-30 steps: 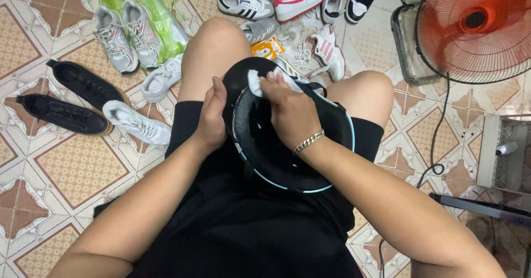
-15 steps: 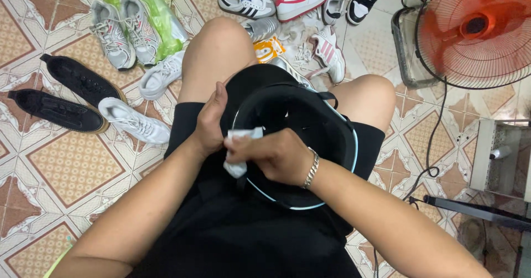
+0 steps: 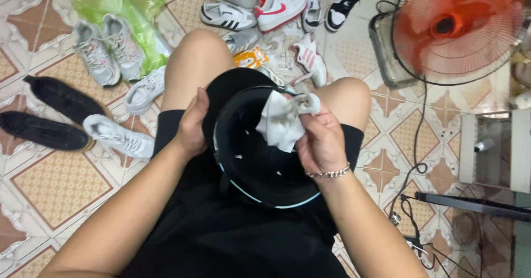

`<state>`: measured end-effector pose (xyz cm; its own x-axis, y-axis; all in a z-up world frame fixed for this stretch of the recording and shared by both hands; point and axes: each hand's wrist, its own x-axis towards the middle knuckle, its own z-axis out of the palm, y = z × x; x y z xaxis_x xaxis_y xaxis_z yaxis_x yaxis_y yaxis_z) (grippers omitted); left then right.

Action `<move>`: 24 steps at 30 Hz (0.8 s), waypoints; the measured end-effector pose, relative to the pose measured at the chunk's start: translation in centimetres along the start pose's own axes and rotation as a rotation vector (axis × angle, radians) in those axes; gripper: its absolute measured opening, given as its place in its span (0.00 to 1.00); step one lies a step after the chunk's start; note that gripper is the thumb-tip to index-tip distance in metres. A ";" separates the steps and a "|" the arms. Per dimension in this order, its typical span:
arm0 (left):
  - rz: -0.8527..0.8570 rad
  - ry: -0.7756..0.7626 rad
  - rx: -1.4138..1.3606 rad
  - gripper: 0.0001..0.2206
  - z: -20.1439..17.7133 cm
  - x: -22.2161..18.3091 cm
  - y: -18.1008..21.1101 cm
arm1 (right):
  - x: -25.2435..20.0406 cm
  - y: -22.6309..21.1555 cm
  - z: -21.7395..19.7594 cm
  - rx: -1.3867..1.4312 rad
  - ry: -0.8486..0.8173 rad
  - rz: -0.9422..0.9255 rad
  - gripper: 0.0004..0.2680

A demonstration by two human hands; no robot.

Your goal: The recorder cleans the interior and exterior of a motorcycle helmet using cleaning solution and wipes.

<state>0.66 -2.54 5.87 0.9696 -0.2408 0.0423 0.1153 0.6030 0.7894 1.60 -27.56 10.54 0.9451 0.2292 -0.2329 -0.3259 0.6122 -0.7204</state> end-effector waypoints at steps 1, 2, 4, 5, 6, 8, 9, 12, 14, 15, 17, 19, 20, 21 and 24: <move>-0.001 -0.004 -0.004 0.33 0.2 -0.1 -0.2 | 0.0 -0.2 0.0 -0.003 0.004 -0.003 0.11; -0.020 0.026 -0.018 0.33 0.3 -0.2 -0.3 | -0.1 -0.4 0.1 0.019 0.036 0.012 0.12; -0.033 0.056 -0.028 0.33 0.1 -0.4 -0.4 | 0.1 -0.7 0.6 0.043 0.062 0.026 0.12; -0.034 0.067 -0.026 0.33 0.0 -0.4 -0.4 | 0.3 -1.0 0.9 0.033 0.056 0.045 0.12; -0.034 0.077 -0.023 0.33 -0.1 -0.4 -0.5 | 0.4 -1.3 1.2 0.023 0.049 0.065 0.11; -0.045 0.089 -0.040 0.33 -0.3 -0.5 -0.6 | 0.8 -1.4 1.0 -0.049 0.103 0.007 0.11; -0.056 0.099 -0.057 0.32 -0.4 -0.5 -0.6 | 1.1 -1.4 0.9 -0.121 0.156 -0.052 0.13; -0.033 0.070 -0.031 0.32 0.0 -0.4 -0.3 | 2.3 -0.1 -4.3 -0.196 0.059 -0.240 0.08; -0.037 0.068 -0.040 0.32 0.1 -0.1 -0.2 | 2.6 -0.6 -2.5 -0.283 0.070 -0.279 0.09; -0.041 0.063 -0.054 0.32 0.1 -0.1 -0.1 | 2.8 -0.9 -1.6 -0.376 0.083 -0.319 0.10; -0.029 0.053 -0.051 0.32 0.0 -0.2 -0.3 | 3.0 -0.9 1.0 -0.712 -0.049 -0.503 0.11; -0.017 0.042 -0.051 0.31 -0.2 -0.2 -0.6 | 3.4 -0.3 2.2 -1.049 -0.189 -0.683 0.11; -0.013 0.042 -0.056 0.31 -0.3 -0.1 -0.7 | 3.7 0.3 2.1 -1.214 -0.331 -0.650 0.10; -0.010 0.044 -0.062 0.31 -0.4 -0.2 -0.8 | 3.9 0.9 2.1 -1.375 -0.476 -0.607 0.09; -0.039 0.060 -0.142 0.30 -0.3 -0.2 -1.0 | 3.8 0.5 4.2 -1.524 -0.236 -0.496 0.10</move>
<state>0.37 -2.85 4.85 0.9744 -0.2231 -0.0263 0.1783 0.6967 0.6949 4.98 -23.26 12.04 0.8739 0.4409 0.2046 0.4538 -0.5894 -0.6684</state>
